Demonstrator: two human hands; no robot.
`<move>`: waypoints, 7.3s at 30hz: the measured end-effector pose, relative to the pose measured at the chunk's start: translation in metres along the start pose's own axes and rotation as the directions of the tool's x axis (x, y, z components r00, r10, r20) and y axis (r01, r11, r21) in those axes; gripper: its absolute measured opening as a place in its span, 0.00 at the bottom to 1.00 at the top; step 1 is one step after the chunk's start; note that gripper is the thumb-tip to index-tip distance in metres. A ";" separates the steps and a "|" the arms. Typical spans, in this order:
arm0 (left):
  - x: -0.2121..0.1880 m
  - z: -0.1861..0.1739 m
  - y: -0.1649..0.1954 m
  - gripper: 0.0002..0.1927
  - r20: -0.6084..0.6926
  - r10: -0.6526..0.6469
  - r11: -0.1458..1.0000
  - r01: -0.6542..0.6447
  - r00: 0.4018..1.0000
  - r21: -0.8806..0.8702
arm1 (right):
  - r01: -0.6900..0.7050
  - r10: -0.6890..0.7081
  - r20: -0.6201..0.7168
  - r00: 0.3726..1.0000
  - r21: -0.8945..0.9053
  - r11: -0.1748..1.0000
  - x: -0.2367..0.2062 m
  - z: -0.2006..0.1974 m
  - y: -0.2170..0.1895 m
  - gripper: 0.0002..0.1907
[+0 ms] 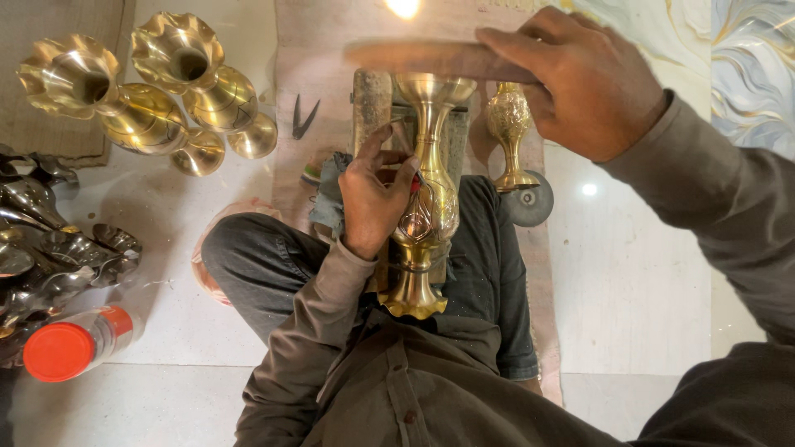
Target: The person sits on the floor with a brass vase clamped to a wooden block on their lap and engraves decorative patterns into its surface, holding a chisel against the metal and striking it with a wooden mallet. They reposition the vase and rotate the chisel to work different areas of the pattern.
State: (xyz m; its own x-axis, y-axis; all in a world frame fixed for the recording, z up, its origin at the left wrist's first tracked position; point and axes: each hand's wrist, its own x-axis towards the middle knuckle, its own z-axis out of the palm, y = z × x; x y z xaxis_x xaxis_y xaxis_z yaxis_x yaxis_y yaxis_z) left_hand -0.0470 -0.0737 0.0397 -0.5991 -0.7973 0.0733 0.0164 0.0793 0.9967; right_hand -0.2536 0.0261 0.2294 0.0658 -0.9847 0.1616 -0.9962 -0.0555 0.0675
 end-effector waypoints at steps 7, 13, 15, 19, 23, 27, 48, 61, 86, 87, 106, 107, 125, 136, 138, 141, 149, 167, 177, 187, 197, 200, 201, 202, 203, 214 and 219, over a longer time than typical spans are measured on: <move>0.017 -0.006 -0.007 0.28 0.182 0.065 0.997 -0.070 0.981 0.019 | -0.027 0.027 0.015 1.000 -0.001 1.000 -0.019 0.001 0.005 0.31; 0.034 -0.012 -0.003 0.27 0.405 0.072 0.997 -0.055 0.912 -0.054 | -0.178 0.178 0.013 0.984 0.176 0.968 -0.049 0.013 0.004 0.31; 0.043 -0.014 0.000 0.27 0.474 0.067 0.997 -0.045 0.878 -0.058 | -0.212 0.203 0.061 0.977 0.202 0.956 -0.062 0.014 0.006 0.31; 0.061 -0.014 0.004 0.27 0.611 0.166 0.982 -0.184 0.774 -0.034 | -0.347 0.352 0.004 0.936 0.188 0.919 -0.090 0.029 -0.004 0.31; 0.072 -0.012 0.010 0.28 0.700 0.175 0.979 -0.201 0.692 -0.047 | -0.433 0.462 -0.015 0.887 0.323 0.842 -0.112 0.042 -0.018 0.30; 0.081 -0.009 0.016 0.31 0.782 0.030 0.986 -0.148 0.623 0.080 | -0.499 0.640 -0.110 0.760 0.533 0.684 -0.124 0.059 -0.037 0.31; 0.103 0.000 0.027 0.21 0.962 0.106 0.974 -0.222 0.251 -0.050 | -0.571 0.626 -0.299 0.720 0.258 0.780 -0.165 0.108 -0.114 0.30; 0.103 -0.003 0.025 0.25 0.931 0.174 0.950 -0.305 0.320 -0.072 | -0.633 0.736 -0.145 0.661 0.419 0.651 -0.182 0.129 -0.127 0.35; 0.091 -0.012 0.014 0.23 0.837 0.228 0.969 -0.200 0.498 -0.145 | -0.581 0.644 -0.131 0.754 0.324 0.747 -0.150 0.072 -0.074 0.31; 0.089 -0.012 0.013 0.24 0.814 0.247 0.963 -0.228 0.526 -0.146 | -0.568 0.571 -0.085 0.816 0.058 0.821 -0.150 0.070 -0.072 0.35; 0.031 -0.019 -0.016 0.26 0.275 0.073 0.981 -0.020 0.959 -0.191 | -0.148 0.188 0.130 0.973 -0.269 0.952 -0.097 0.024 -0.026 0.22; 0.031 -0.019 -0.015 0.27 0.268 0.095 0.981 -0.043 0.959 -0.191 | -0.107 0.139 0.081 0.987 -0.320 0.942 -0.092 0.018 -0.021 0.22; 0.018 -0.018 -0.014 0.31 0.175 -0.054 0.960 0.099 0.983 -0.263 | 0.051 -0.071 0.165 0.984 0.122 0.991 0.035 0.006 0.001 0.35; 0.008 -0.011 -0.018 0.29 0.073 -0.022 0.972 0.038 0.997 -0.233 | 0.130 -0.133 0.048 0.990 0.056 0.990 0.039 0.014 0.002 0.36; 0.006 -0.010 -0.016 0.28 0.036 -0.031 0.993 0.035 0.999 -0.110 | 0.086 -0.077 -0.055 0.996 0.202 0.976 0.035 0.012 0.000 0.35; 0.004 -0.010 -0.015 0.26 0.055 -0.001 0.995 0.007 0.998 -0.101 | 0.097 -0.085 0.195 0.977 -0.057 0.994 0.026 0.008 0.005 0.37; -0.004 -0.016 -0.024 0.21 0.012 0.056 0.937 -0.048 0.998 -0.345 | 0.080 -0.052 0.145 0.988 -0.193 0.978 -0.031 0.027 0.007 0.31; -0.004 -0.016 -0.023 0.29 0.096 -0.022 0.968 0.046 0.995 -0.245 | 0.038 -0.047 -0.055 0.997 -0.151 0.988 -0.020 0.010 0.003 0.31; -0.018 -0.006 -0.014 0.27 -0.080 0.007 0.996 -0.013 0.997 -0.085 | 0.150 -0.151 -0.007 0.989 -0.075 0.986 0.016 -0.006 -0.022 0.36; -0.045 0.013 0.003 0.15 -0.261 0.041 0.974 -0.097 0.965 -0.206 | 0.282 -0.362 -0.108 0.926 -0.441 0.852 0.021 -0.024 -0.040 0.25; -0.052 0.018 -0.002 0.09 -0.332 0.066 0.994 -0.092 0.941 -0.063 | 0.304 -0.428 -0.059 0.902 -0.618 0.725 0.013 -0.019 -0.053 0.18; -0.054 0.021 -0.002 0.08 -0.346 0.041 0.991 -0.083 0.937 -0.109 | 0.300 -0.449 -0.104 0.888 -0.607 0.735 0.011 -0.016 -0.054 0.16; -0.055 0.022 -0.001 0.09 -0.349 0.027 0.987 -0.080 0.937 -0.137 | 0.293 -0.435 -0.114 0.893 -0.586 0.756 0.010 -0.016 -0.054 0.17; -0.056 0.022 -0.001 0.08 -0.354 0.045 0.990 -0.088 0.934 -0.106 | 0.285 -0.420 -0.125 0.899 -0.563 0.776 0.009 -0.016 -0.054 0.18; -0.057 0.022 -0.001 0.08 -0.357 0.059 0.993 -0.093 0.932 -0.076 | 0.279 -0.391 -0.119 0.913 -0.518 0.809 0.008 -0.015 -0.056 0.19; -0.048 0.017 0.008 0.15 -0.311 0.050 0.998 -0.055 0.949 -0.007 | 0.235 -0.362 -0.101 0.927 -0.596 0.768 0.003 -0.022 -0.055 0.18; -0.037 0.008 0.013 0.15 -0.217 0.068 0.996 -0.054 0.974 0.070 | 0.221 -0.331 -0.065 0.941 -0.622 0.751 -0.006 -0.020 -0.044 0.14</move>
State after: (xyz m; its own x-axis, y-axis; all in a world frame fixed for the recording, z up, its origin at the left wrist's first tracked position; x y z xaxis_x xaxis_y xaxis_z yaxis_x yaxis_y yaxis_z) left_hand -0.0304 -0.0382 0.0498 -0.4085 -0.9009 0.1467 -0.0070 0.1638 0.9865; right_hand -0.2092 0.0378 0.2455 0.3959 -0.8976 0.1937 -0.6975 -0.1567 0.6992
